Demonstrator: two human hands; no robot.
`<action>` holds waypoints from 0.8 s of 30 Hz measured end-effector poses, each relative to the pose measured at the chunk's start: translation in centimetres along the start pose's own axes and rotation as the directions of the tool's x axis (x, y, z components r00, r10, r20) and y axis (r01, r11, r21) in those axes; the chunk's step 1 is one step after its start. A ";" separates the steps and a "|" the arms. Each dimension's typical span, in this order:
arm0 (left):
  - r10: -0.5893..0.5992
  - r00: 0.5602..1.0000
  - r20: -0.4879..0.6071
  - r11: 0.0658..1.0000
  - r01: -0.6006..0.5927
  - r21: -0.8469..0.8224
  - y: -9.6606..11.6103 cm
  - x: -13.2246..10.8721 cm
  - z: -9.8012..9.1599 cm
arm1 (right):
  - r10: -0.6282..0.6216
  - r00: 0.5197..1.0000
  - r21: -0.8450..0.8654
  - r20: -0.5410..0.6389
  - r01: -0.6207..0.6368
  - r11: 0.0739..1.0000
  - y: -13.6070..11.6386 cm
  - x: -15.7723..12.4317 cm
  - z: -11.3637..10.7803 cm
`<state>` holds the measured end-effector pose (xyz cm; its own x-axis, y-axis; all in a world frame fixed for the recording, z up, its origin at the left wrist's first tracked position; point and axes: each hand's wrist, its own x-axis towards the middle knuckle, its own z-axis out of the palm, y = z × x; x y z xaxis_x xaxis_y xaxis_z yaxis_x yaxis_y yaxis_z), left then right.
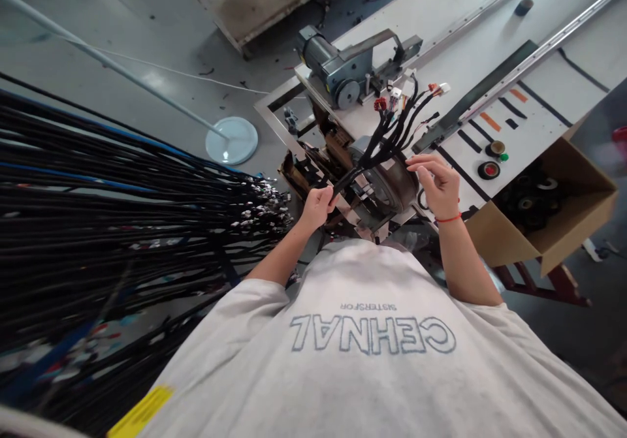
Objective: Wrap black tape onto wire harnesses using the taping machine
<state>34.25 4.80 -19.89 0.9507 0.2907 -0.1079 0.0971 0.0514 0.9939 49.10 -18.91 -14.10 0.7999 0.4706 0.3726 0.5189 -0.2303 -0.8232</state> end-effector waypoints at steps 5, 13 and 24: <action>-0.101 0.989 0.109 0.994 0.097 0.039 0.7 0.4 -0.4 | 0.031 0.999 0.001 0.025 -0.031 1.000 2.3 0.1 2.0; -0.056 0.989 0.140 0.992 0.040 0.120 1.5 0.3 -1.3 | 0.088 0.996 0.040 0.024 -0.089 0.995 2.3 -0.4 2.9; 0.054 0.990 0.129 0.985 -0.074 0.156 3.9 2.4 0.4 | 0.108 0.993 0.043 0.056 -0.111 0.993 1.6 -0.5 3.2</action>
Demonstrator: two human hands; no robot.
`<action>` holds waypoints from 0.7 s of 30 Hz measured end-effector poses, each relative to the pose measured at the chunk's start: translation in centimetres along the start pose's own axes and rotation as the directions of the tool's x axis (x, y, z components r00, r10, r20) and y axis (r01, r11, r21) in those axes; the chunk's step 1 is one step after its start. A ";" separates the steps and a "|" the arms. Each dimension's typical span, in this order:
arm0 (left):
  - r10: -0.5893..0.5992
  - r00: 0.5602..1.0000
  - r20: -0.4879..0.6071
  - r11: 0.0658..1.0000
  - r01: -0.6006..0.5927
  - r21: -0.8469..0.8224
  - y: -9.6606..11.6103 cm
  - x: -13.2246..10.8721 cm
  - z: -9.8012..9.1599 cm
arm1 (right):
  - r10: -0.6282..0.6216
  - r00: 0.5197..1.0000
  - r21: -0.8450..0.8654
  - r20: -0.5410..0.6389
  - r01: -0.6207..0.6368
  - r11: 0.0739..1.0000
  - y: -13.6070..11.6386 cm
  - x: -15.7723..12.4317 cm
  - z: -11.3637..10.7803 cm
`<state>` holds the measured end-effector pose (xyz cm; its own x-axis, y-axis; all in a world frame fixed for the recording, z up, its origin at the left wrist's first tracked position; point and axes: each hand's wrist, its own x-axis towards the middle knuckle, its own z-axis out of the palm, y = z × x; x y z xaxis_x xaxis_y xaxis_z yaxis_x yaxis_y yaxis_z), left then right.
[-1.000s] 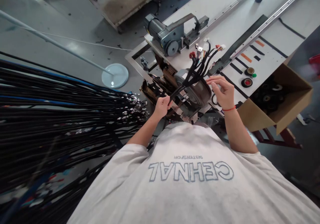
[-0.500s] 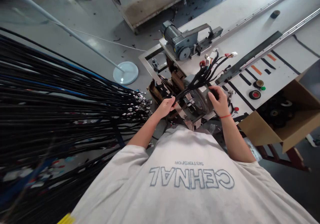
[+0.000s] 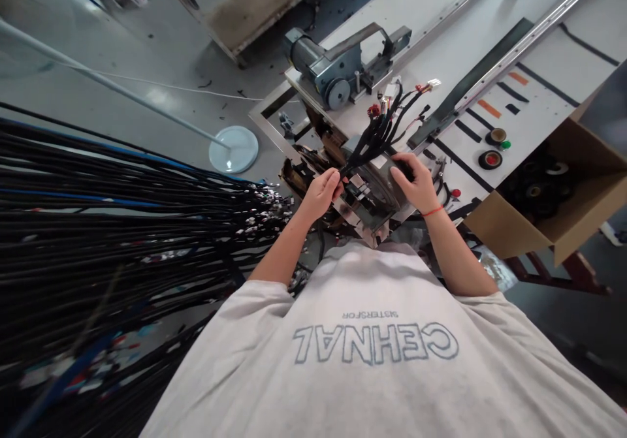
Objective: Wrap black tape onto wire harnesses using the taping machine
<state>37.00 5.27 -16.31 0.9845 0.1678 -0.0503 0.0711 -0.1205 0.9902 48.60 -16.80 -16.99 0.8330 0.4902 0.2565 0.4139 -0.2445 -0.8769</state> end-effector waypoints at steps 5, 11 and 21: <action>0.020 1.000 -0.013 0.999 -0.020 0.035 0.5 0.2 0.0 | -0.002 0.999 -0.018 0.038 0.003 1.000 -0.1 0.1 -0.5; -0.012 0.999 -0.039 1.000 0.013 0.017 0.3 -0.4 0.5 | -0.022 0.998 -0.037 0.067 0.024 0.999 -0.4 0.1 -1.1; 0.075 0.950 -0.302 0.997 -0.062 0.054 6.0 -6.1 -3.6 | -0.141 0.987 -0.019 0.075 0.143 0.990 -2.3 2.0 -3.1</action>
<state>30.84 7.00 -9.55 0.8927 0.4458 0.0660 0.0186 -0.1829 0.9830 50.46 -17.85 -13.23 0.7363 0.5815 0.3461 0.5355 -0.1881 -0.8233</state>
